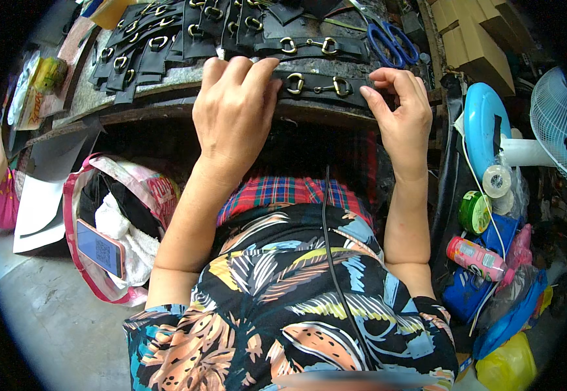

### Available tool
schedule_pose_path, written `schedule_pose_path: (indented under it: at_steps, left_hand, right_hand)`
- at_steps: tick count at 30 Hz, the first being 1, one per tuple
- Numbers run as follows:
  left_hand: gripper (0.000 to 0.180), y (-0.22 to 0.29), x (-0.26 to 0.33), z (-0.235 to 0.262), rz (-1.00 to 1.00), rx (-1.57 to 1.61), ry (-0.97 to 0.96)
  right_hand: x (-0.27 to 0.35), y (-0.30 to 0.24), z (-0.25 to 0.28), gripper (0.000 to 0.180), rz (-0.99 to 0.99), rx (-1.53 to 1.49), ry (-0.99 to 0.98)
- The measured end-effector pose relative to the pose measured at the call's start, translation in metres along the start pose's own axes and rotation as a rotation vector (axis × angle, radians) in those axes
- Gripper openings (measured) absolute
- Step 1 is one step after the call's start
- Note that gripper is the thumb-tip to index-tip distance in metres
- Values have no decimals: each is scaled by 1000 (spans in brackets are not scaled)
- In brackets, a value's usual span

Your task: The person assembles black leather straps with brass D-rings and buckles by hand, threading and securing the hardware. They then use scissors to trim excess strap material and place the finished pieces on the workbench.

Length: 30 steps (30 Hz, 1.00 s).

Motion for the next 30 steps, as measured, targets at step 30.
schedule_pose_path:
  at_steps: [30]
  left_hand:
    - [26,50,-14,-42,-52,297,-110]
  right_hand:
    - [4,2,-13,19,79,-107,-136]
Point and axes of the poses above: each hand's wrist, its own x-axis away from the middle knuckle, its own z-axis out of the back of the hand, y = z × x, the point moved 9 cm from there along -x, towards the middle knuckle, and after that the axes turned 11 degrees about y, right-handed, at the moved point
